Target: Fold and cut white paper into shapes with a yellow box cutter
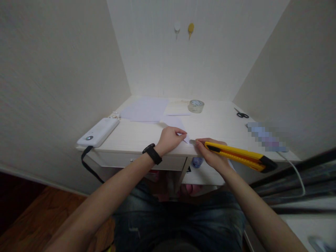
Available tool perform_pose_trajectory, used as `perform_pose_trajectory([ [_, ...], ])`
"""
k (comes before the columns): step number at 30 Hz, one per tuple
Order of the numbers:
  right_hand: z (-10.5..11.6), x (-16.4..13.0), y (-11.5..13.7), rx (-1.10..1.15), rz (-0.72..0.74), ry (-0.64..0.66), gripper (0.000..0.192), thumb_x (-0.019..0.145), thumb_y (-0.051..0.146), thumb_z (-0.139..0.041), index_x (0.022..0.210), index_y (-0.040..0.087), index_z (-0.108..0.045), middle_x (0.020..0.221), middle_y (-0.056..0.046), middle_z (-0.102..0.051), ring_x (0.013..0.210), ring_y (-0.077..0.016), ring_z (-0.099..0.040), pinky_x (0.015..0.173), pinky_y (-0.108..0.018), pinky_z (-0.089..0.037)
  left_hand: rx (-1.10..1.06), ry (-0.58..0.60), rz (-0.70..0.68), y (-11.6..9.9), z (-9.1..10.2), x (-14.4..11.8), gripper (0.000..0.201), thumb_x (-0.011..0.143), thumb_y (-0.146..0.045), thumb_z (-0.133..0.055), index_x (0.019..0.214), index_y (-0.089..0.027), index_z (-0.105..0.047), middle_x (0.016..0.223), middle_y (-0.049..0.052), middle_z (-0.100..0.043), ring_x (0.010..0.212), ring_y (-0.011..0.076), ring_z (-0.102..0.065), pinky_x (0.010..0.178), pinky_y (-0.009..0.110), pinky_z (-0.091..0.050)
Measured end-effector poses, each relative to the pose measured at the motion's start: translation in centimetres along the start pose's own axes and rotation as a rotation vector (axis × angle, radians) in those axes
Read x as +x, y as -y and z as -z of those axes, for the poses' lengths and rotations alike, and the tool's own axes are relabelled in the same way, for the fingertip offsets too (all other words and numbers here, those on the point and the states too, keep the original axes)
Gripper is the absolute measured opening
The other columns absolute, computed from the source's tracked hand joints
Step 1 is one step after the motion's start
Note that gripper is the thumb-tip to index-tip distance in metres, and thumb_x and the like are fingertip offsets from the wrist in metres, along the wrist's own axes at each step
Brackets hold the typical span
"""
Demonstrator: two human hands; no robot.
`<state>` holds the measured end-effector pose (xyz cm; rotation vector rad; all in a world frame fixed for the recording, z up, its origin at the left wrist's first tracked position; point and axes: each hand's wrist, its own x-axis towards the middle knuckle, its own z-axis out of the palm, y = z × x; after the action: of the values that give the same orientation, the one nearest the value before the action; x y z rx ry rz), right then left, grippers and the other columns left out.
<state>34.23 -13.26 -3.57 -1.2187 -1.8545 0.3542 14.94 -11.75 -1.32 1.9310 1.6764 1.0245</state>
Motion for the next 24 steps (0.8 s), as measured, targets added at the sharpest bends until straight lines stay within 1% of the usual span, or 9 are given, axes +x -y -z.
perform_pose_trajectory([
  [6, -0.02, -0.05, -0.12, -0.003, 0.004, -0.005, 0.026, 0.084, 0.044, -0.056, 0.081, 0.027, -0.076, 0.084, -0.002, -0.077, 0.081, -0.024, -0.072, 0.082, -0.04, -0.057, -0.017, -0.013, -0.007, 0.33, -0.12, 0.11, 0.015, 0.082, -0.025, -0.068, 0.091, -0.02, -0.079, 0.088, 0.006, -0.077, 0.082, 0.0194, -0.069, 0.085, 0.033, -0.052],
  [13, 0.0, -0.02, -0.28, 0.004, 0.002, 0.008, 0.028, 0.084, 0.046, -0.056, 0.083, 0.027, -0.076, 0.085, -0.003, -0.077, 0.082, -0.0248, -0.072, 0.082, -0.042, -0.057, 0.01, -0.012, -0.012, -0.02, 0.01, -0.07, 0.016, 0.082, -0.025, -0.068, 0.093, -0.019, -0.078, 0.088, 0.006, -0.076, 0.08, 0.0186, -0.068, 0.08, 0.032, -0.052],
  [20, 0.09, 0.01, -0.34, -0.018, 0.009, 0.018, 0.029, 0.085, 0.046, -0.055, 0.083, 0.027, -0.076, 0.086, -0.002, -0.077, 0.085, -0.0245, -0.072, 0.086, -0.041, -0.056, -0.015, -0.012, -0.024, -0.01, 0.05, -0.09, 0.015, 0.082, -0.026, -0.068, 0.092, -0.019, -0.079, 0.089, 0.006, -0.077, 0.08, 0.0179, -0.068, 0.079, 0.031, -0.051],
  [24, 0.18, 0.04, -0.32, -0.013, 0.011, 0.018, 0.029, 0.085, 0.047, -0.055, 0.083, 0.026, -0.076, 0.085, -0.003, -0.077, 0.083, -0.0247, -0.072, 0.084, -0.041, -0.056, -0.038, -0.009, -0.027, 0.01, 0.02, -0.07, 0.015, 0.083, -0.025, -0.068, 0.092, -0.019, -0.078, 0.09, 0.006, -0.077, 0.08, 0.0179, -0.068, 0.08, 0.03, -0.051],
])
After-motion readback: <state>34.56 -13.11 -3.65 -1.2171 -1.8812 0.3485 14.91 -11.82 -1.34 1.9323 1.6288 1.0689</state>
